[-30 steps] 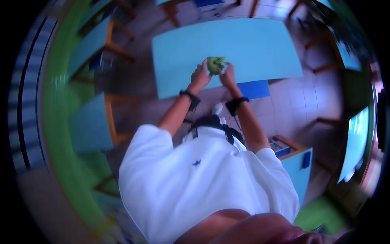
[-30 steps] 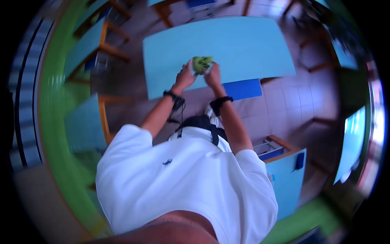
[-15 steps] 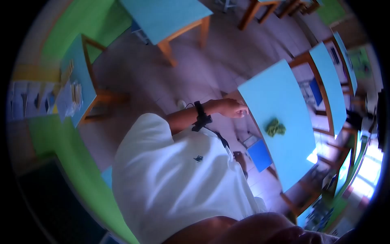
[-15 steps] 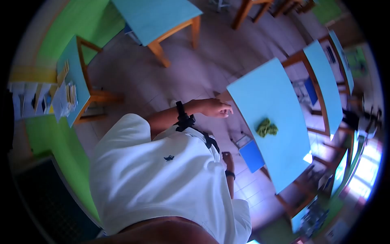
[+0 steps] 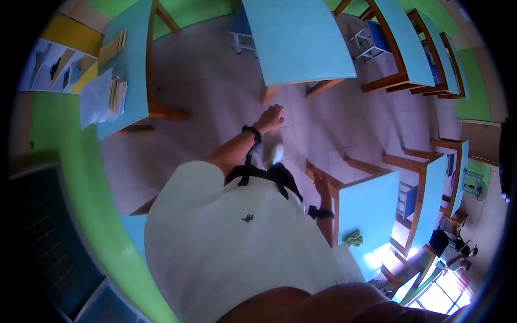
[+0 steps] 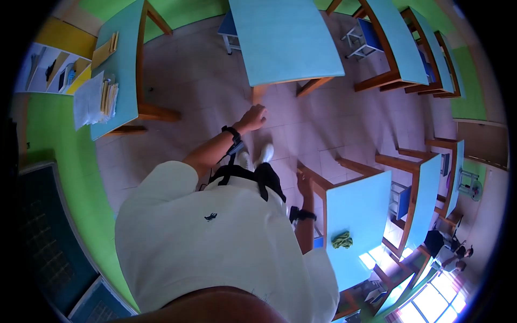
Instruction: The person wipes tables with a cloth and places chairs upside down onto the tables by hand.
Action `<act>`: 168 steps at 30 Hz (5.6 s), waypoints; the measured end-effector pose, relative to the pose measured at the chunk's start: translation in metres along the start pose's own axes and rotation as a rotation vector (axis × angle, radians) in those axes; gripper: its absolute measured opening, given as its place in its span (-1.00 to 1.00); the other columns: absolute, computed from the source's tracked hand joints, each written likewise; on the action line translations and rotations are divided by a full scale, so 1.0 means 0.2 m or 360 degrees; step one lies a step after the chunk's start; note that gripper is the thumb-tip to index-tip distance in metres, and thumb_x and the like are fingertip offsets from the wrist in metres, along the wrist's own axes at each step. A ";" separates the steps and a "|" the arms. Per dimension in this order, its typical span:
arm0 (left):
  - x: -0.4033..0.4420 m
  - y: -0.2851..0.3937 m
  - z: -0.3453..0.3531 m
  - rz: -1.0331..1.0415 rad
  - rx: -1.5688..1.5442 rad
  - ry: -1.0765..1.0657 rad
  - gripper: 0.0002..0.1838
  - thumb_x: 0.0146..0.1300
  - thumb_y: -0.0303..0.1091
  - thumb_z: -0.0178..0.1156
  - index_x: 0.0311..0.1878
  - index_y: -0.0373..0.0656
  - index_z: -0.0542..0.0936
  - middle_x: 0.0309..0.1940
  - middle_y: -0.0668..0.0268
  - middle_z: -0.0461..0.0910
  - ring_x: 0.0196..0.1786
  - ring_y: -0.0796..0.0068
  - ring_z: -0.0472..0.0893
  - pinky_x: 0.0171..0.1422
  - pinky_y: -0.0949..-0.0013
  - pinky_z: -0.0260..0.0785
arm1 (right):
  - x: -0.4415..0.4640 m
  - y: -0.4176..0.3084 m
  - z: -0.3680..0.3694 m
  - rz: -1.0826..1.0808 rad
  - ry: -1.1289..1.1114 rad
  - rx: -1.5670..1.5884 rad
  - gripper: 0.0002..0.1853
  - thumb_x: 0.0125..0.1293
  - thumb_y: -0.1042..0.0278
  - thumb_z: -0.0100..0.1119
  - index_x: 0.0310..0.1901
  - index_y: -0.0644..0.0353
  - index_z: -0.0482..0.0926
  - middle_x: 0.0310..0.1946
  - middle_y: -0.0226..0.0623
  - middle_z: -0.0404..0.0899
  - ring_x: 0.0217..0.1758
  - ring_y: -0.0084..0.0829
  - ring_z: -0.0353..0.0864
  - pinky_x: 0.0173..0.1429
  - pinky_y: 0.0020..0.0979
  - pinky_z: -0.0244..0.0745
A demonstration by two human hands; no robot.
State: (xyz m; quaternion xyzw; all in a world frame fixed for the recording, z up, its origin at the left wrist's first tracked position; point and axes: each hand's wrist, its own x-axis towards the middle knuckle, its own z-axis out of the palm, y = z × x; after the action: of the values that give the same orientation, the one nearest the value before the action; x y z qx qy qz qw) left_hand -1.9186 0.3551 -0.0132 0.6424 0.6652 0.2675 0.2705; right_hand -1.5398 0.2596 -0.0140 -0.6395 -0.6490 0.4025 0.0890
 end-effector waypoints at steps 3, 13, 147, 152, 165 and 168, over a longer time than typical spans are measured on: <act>0.16 -0.14 -0.11 -0.0091 0.0178 -0.0128 -0.60 0.11 -0.35 0.15 0.06 -0.17 0.48 0.13 0.05 0.43 0.19 0.02 0.41 0.20 0.06 0.35 | 0.37 -0.15 0.06 -0.0472 -0.0048 -0.0465 -0.69 0.25 0.20 0.12 -0.17 0.31 0.43 -0.22 0.13 0.54 -0.08 0.10 0.52 -0.01 -0.01 0.42; 0.49 -0.56 -0.57 -0.0391 0.0189 -0.0572 -0.40 0.13 -0.36 0.16 0.29 -0.24 0.32 0.28 -0.06 0.33 0.35 -0.09 0.27 0.43 0.08 0.13 | 1.46 -1.25 0.56 -0.0883 -0.0274 -0.0136 -0.63 0.21 0.27 0.14 0.02 0.15 0.38 -0.07 -0.05 0.44 0.03 0.07 0.45 0.12 -0.01 0.38; 2.58 -3.25 -1.35 -0.0245 -0.0540 -0.0139 -0.74 0.26 -0.42 0.09 0.01 -0.19 0.41 -0.11 0.06 0.49 -0.06 0.00 0.54 0.02 0.15 0.43 | 4.05 -2.75 2.61 0.0629 -0.0061 0.0108 -0.50 0.27 0.29 0.13 0.16 0.39 0.31 0.13 0.13 0.36 0.17 0.03 0.40 0.22 -0.09 0.34; 2.96 -3.01 -1.76 -0.0017 -0.0299 -0.0103 -0.72 0.23 -0.48 0.14 -0.03 -0.26 0.37 -0.08 0.04 0.43 0.00 0.05 0.47 0.10 0.19 0.34 | 3.94 -3.01 2.40 0.0352 -0.0466 0.0581 -0.69 0.29 0.29 0.04 0.00 0.25 0.52 -0.14 0.00 0.60 -0.03 -0.09 0.59 0.01 -0.17 0.48; 3.43 -2.06 -1.74 0.0864 0.0854 -0.0611 -0.40 0.12 -0.39 0.16 0.27 -0.17 0.29 0.37 -0.07 0.11 0.43 -0.18 0.10 0.45 -0.09 0.00 | 3.55 -3.19 1.24 0.0397 0.0606 0.0228 -0.79 0.21 0.30 0.12 -0.12 0.07 0.55 -0.11 -0.20 0.52 0.06 -0.14 0.47 0.14 -0.14 0.38; 3.40 -1.97 -1.60 0.0988 0.0640 -0.0759 -0.42 0.12 -0.42 0.12 0.27 -0.19 0.31 0.39 -0.07 0.08 0.45 -0.22 0.03 0.46 -0.13 -0.03 | 3.40 -2.96 1.28 0.0699 0.0830 0.0390 -0.82 0.18 0.30 0.14 -0.17 0.04 0.54 -0.17 -0.25 0.53 -0.01 -0.15 0.50 0.09 -0.15 0.38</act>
State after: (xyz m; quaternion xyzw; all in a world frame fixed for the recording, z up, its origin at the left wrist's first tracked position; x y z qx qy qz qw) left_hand -2.4431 1.0200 -0.0749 0.8955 0.3984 0.0455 0.1929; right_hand -2.2643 0.8525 -0.0781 -0.8294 -0.3985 0.3102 0.2389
